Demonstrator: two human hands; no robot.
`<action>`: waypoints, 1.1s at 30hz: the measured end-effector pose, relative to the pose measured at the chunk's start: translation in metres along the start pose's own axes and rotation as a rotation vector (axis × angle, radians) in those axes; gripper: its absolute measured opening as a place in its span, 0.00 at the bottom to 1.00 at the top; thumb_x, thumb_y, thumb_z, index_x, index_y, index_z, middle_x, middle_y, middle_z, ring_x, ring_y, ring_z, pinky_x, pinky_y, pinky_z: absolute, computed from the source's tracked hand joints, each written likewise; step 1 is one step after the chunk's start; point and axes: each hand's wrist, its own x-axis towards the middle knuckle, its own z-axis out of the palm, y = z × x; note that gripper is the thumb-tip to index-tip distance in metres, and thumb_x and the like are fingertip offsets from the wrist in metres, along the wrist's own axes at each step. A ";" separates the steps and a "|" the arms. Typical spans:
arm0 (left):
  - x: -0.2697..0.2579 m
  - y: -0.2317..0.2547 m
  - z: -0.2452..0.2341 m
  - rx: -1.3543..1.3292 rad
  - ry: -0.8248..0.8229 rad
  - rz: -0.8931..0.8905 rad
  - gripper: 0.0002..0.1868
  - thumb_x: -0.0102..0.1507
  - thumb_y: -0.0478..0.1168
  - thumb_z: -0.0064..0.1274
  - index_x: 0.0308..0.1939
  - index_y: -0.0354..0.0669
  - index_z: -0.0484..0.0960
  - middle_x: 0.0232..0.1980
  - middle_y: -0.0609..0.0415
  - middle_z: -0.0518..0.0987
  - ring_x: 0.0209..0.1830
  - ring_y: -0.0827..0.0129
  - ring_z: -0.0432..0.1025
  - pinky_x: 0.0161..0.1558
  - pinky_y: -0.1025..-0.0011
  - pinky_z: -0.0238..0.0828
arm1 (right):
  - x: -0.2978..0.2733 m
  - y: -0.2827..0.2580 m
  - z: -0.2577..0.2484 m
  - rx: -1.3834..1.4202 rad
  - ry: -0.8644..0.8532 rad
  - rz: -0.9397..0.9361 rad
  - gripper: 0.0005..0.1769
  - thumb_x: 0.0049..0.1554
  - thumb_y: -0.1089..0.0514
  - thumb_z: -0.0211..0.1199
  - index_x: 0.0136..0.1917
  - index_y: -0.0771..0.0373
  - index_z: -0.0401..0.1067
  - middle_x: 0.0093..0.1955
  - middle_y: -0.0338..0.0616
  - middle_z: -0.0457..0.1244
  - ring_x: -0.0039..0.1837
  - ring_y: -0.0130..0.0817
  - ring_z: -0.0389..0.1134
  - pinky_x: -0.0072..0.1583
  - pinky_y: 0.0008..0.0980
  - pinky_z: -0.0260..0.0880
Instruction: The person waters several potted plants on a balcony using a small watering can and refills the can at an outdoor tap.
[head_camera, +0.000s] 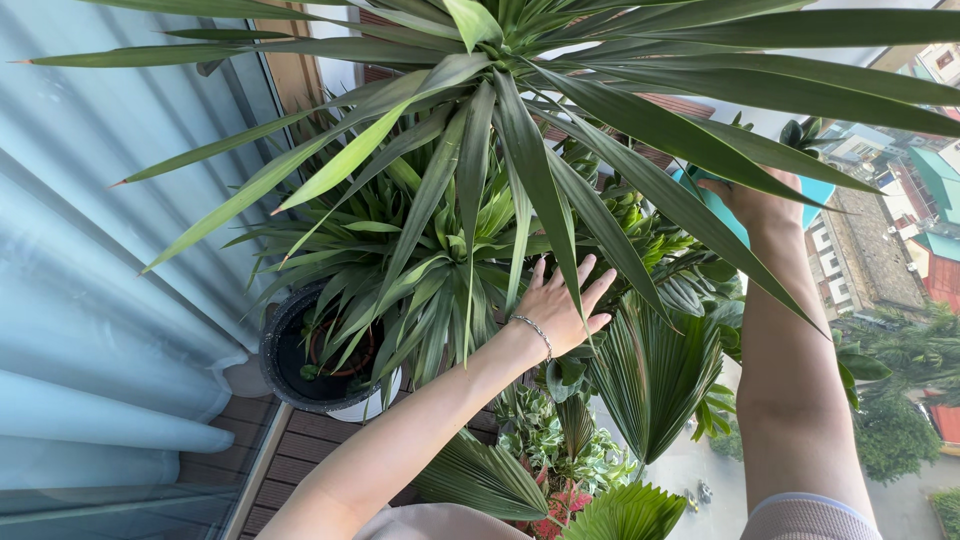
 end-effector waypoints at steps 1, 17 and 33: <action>0.000 0.000 0.000 -0.001 0.000 0.002 0.38 0.70 0.62 0.39 0.81 0.58 0.49 0.83 0.43 0.49 0.82 0.46 0.45 0.77 0.38 0.33 | -0.002 -0.001 -0.001 0.002 0.019 -0.021 0.34 0.56 0.36 0.72 0.68 0.57 0.75 0.60 0.52 0.70 0.60 0.51 0.71 0.59 0.47 0.71; -0.006 0.012 0.000 0.040 -0.035 0.078 0.38 0.70 0.62 0.38 0.81 0.56 0.50 0.83 0.43 0.49 0.83 0.43 0.41 0.77 0.38 0.37 | -0.042 0.040 0.005 -0.001 -0.068 0.295 0.37 0.63 0.26 0.69 0.51 0.66 0.80 0.42 0.59 0.70 0.44 0.53 0.73 0.48 0.48 0.73; -0.041 0.053 0.010 -0.019 -0.132 0.335 0.39 0.69 0.64 0.39 0.81 0.60 0.49 0.84 0.46 0.49 0.83 0.46 0.43 0.76 0.38 0.41 | -0.201 0.045 -0.113 0.213 0.480 0.568 0.23 0.65 0.47 0.77 0.40 0.69 0.78 0.30 0.52 0.64 0.33 0.45 0.61 0.45 0.45 0.62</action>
